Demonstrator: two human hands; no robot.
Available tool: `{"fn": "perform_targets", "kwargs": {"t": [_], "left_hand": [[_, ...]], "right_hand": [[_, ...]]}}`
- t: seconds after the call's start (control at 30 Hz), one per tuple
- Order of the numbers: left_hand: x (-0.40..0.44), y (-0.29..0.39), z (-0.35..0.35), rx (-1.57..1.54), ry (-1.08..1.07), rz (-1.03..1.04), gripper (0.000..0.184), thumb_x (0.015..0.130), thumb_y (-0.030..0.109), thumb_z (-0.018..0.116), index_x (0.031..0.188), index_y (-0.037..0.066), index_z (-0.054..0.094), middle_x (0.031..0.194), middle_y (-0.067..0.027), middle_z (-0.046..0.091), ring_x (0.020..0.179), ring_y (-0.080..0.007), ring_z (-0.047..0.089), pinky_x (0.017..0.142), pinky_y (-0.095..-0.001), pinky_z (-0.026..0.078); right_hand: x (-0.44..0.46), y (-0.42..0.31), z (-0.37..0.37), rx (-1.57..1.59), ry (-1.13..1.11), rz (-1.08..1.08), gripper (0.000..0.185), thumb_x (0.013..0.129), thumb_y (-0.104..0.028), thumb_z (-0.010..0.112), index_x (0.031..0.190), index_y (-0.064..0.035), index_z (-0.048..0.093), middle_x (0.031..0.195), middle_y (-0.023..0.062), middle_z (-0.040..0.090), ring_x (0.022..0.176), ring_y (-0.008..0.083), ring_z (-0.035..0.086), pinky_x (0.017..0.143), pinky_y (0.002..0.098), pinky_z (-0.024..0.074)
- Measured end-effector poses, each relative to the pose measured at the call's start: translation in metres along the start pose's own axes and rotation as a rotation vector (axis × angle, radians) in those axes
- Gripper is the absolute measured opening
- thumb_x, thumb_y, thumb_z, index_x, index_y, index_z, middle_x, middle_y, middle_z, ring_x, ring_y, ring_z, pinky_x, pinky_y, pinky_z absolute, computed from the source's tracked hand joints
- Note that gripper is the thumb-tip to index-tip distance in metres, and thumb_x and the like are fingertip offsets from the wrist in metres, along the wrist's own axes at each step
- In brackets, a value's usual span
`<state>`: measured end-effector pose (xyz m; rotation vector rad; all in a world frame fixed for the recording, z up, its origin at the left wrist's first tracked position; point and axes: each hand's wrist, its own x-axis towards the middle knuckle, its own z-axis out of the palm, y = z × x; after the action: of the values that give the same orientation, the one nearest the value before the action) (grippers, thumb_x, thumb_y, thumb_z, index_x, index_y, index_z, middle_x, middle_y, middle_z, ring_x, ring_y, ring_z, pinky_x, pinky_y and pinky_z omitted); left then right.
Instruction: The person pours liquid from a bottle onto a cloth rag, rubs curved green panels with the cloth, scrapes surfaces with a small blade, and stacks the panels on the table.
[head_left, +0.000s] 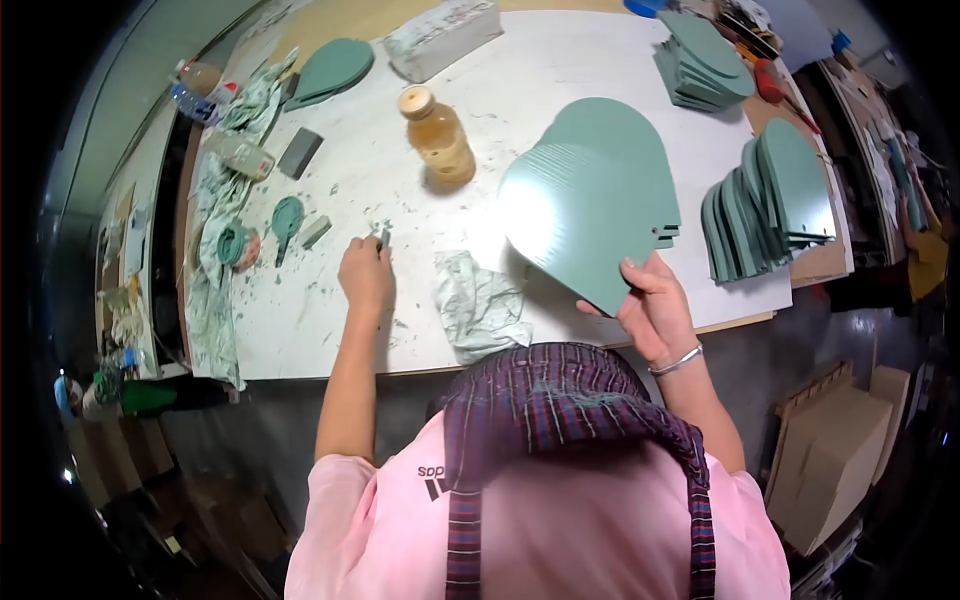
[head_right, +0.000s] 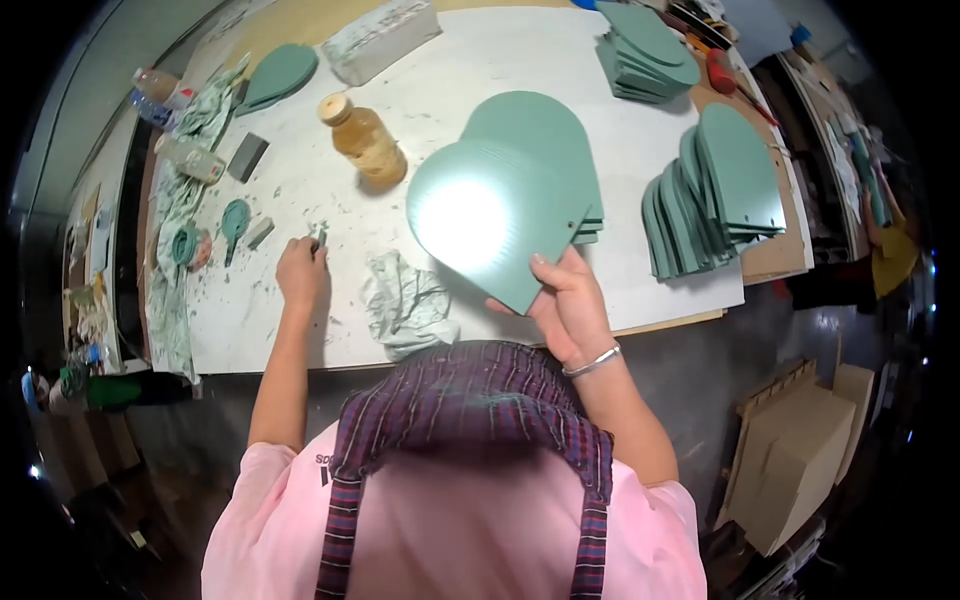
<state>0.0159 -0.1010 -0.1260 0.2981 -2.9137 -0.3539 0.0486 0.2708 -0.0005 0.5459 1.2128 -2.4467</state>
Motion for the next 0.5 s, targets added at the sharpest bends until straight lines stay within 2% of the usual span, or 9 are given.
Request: {"fn": "perform_targets", "kwargs": {"t": [0.1, 0.2, 0.27, 0.33, 0.4, 0.47, 0.5], "left_hand": [[0.006, -0.008, 0.002, 0.056, -0.012, 0.023, 0.011, 0.083, 0.014, 0.064, 0.089, 0.004, 0.065, 0.086, -0.0140, 0.061, 0.082, -0.0343, 0.062, 0.073, -0.0448, 0.050], [0.016, -0.011, 0.003, 0.185, -0.034, 0.015, 0.013, 0.084, 0.013, 0.062, 0.091, 0.002, 0.065, 0.084, -0.0157, 0.063, 0.076, -0.0330, 0.063, 0.072, -0.0416, 0.051], [0.023, 0.008, -0.016, -0.304, -0.039, -0.125, 0.015, 0.085, 0.008, 0.060, 0.096, 0.001, 0.066, 0.086, -0.0147, 0.066, 0.074, -0.0273, 0.063, 0.072, -0.0345, 0.052], [0.018, 0.081, -0.063, -0.984, -0.089, -0.088, 0.013, 0.088, 0.004, 0.059, 0.098, 0.004, 0.068, 0.081, -0.0050, 0.062, 0.074, -0.0136, 0.058, 0.068, -0.0246, 0.047], [0.011, 0.148, -0.093, -1.124, -0.137, 0.201, 0.021, 0.087, -0.005, 0.057, 0.103, 0.004, 0.068, 0.085, -0.0026, 0.063, 0.076, -0.0134, 0.058, 0.068, -0.0249, 0.046], [0.011, 0.194, -0.106, -0.931, -0.246, 0.592, 0.026, 0.084, -0.006, 0.061, 0.105, 0.006, 0.069, 0.084, -0.0050, 0.061, 0.074, -0.0158, 0.057, 0.067, -0.0284, 0.046], [0.009, 0.214, -0.100, -0.865, -0.240, 0.691, 0.028, 0.081, -0.005, 0.063, 0.104, 0.008, 0.069, 0.082, -0.0060, 0.060, 0.073, -0.0185, 0.058, 0.066, -0.0304, 0.046]], "right_hand": [[0.003, 0.001, -0.008, 0.022, -0.061, 0.016, 0.038, 0.096, -0.006, 0.046, 0.133, 0.0025, 0.041, 0.123, 0.0186, 0.058, 0.107, 0.0288, 0.065, 0.083, 0.0475, 0.0595], [0.003, 0.006, -0.009, 0.050, -0.047, 0.011, 0.040, 0.095, -0.006, 0.047, 0.134, 0.0025, 0.040, 0.122, 0.0189, 0.059, 0.105, 0.0286, 0.066, 0.083, 0.0464, 0.0596], [0.003, 0.004, -0.008, 0.070, -0.049, 0.000, 0.041, 0.094, -0.005, 0.048, 0.134, 0.0022, 0.041, 0.122, 0.0185, 0.059, 0.105, 0.0286, 0.066, 0.083, 0.0461, 0.0597], [-0.002, 0.001, -0.004, 0.087, -0.043, 0.001, 0.042, 0.093, -0.004, 0.049, 0.134, 0.0019, 0.041, 0.122, 0.0180, 0.059, 0.104, 0.0286, 0.066, 0.083, 0.0457, 0.0597], [-0.006, -0.004, 0.004, 0.040, -0.028, 0.010, 0.045, 0.090, 0.002, 0.050, 0.134, 0.0015, 0.042, 0.122, 0.0166, 0.059, 0.105, 0.0287, 0.066, 0.086, 0.0449, 0.0591], [-0.006, -0.001, 0.005, 0.014, -0.057, 0.006, 0.045, 0.089, 0.004, 0.050, 0.134, 0.0012, 0.043, 0.122, 0.0158, 0.059, 0.106, 0.0279, 0.065, 0.088, 0.0443, 0.0583], [-0.006, 0.001, 0.004, -0.007, -0.083, -0.006, 0.046, 0.088, 0.006, 0.051, 0.134, 0.0008, 0.043, 0.122, 0.0150, 0.059, 0.107, 0.0272, 0.064, 0.091, 0.0438, 0.0575]]}}
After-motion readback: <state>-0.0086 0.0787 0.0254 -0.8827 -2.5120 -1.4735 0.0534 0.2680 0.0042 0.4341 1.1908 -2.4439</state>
